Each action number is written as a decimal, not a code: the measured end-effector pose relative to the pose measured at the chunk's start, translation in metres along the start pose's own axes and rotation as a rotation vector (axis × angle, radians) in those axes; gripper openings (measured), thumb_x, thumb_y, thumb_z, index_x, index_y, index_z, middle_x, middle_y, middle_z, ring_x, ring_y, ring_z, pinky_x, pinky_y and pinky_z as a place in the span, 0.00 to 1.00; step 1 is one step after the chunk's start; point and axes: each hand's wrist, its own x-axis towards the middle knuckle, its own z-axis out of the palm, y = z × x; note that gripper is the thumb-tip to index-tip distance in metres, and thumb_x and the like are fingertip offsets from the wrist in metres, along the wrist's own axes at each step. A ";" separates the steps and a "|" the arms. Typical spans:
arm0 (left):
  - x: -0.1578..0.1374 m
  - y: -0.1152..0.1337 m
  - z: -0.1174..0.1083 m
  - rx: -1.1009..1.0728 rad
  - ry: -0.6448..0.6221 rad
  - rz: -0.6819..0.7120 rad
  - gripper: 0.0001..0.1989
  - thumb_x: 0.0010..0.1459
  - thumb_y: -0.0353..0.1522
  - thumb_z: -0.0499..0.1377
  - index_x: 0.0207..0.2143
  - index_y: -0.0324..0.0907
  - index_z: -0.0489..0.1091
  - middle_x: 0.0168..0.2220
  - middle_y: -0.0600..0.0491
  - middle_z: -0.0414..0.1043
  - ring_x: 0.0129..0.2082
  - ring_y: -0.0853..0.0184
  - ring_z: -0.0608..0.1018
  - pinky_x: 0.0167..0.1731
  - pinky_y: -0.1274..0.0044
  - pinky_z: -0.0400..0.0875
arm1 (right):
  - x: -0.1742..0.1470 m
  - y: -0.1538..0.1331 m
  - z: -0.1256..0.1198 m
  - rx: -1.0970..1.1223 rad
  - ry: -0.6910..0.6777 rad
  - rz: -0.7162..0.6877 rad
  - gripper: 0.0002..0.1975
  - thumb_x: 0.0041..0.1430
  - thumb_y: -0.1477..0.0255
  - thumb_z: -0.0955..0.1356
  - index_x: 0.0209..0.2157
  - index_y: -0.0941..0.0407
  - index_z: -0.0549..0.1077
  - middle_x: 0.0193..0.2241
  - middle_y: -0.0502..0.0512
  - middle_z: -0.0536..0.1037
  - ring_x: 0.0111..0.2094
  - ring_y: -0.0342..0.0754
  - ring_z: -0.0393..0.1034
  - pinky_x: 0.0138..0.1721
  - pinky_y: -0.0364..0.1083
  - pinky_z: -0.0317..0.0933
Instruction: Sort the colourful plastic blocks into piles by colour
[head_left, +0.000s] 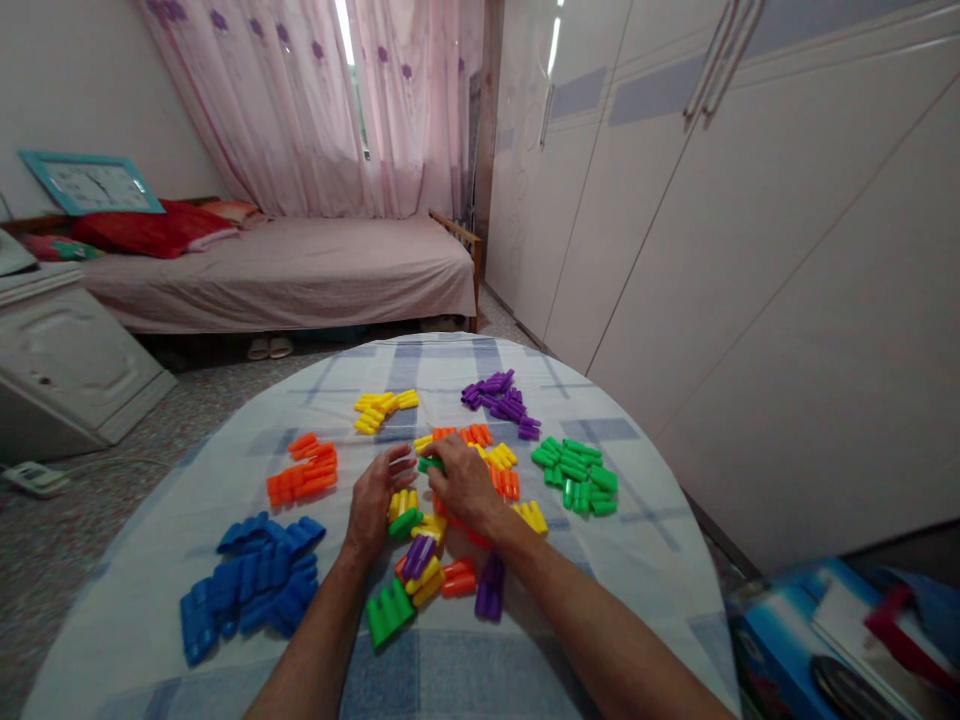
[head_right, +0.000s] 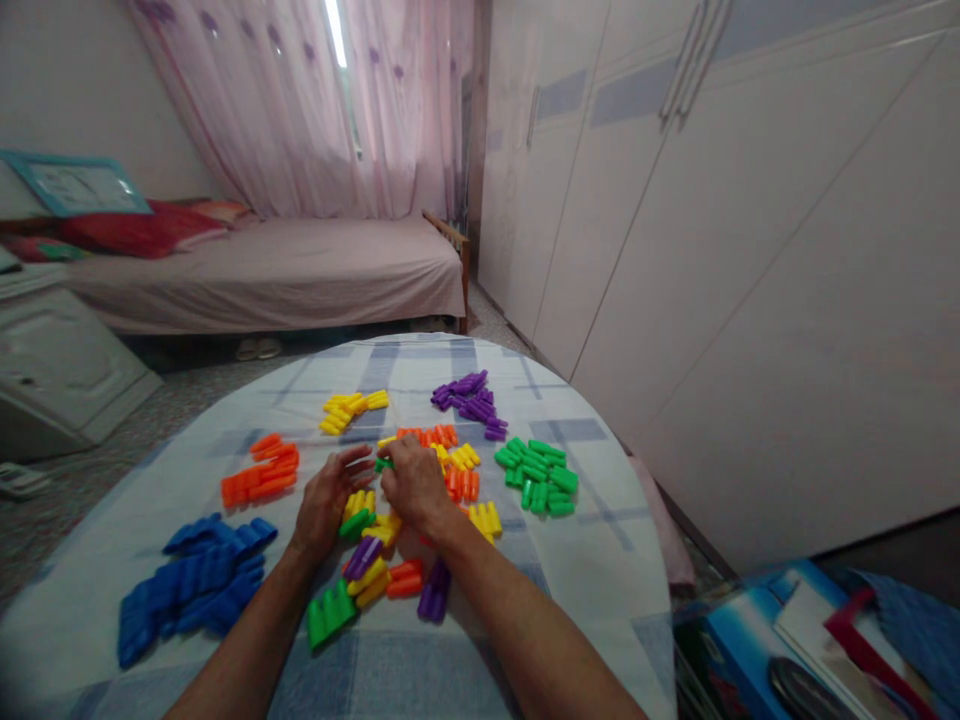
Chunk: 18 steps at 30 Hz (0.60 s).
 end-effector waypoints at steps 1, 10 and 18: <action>0.000 -0.001 0.000 -0.009 0.008 -0.012 0.27 0.54 0.51 0.51 0.44 0.39 0.70 0.48 0.44 0.72 0.44 0.60 0.76 0.40 0.71 0.72 | -0.002 0.002 -0.007 0.094 0.067 0.011 0.10 0.55 0.77 0.63 0.40 0.56 0.72 0.38 0.55 0.73 0.40 0.46 0.67 0.42 0.45 0.61; 0.002 -0.005 0.000 0.019 0.024 -0.040 0.29 0.54 0.53 0.50 0.42 0.39 0.71 0.44 0.46 0.74 0.41 0.61 0.77 0.41 0.70 0.72 | -0.061 0.084 -0.102 0.164 0.433 0.301 0.11 0.55 0.68 0.63 0.39 0.56 0.73 0.38 0.55 0.75 0.39 0.47 0.70 0.44 0.48 0.63; 0.000 0.001 0.002 0.010 0.061 -0.070 0.30 0.51 0.54 0.52 0.41 0.38 0.73 0.39 0.46 0.75 0.39 0.60 0.77 0.37 0.69 0.73 | -0.094 0.132 -0.118 -0.149 0.418 0.416 0.14 0.54 0.67 0.61 0.37 0.56 0.74 0.36 0.56 0.77 0.40 0.51 0.68 0.45 0.52 0.60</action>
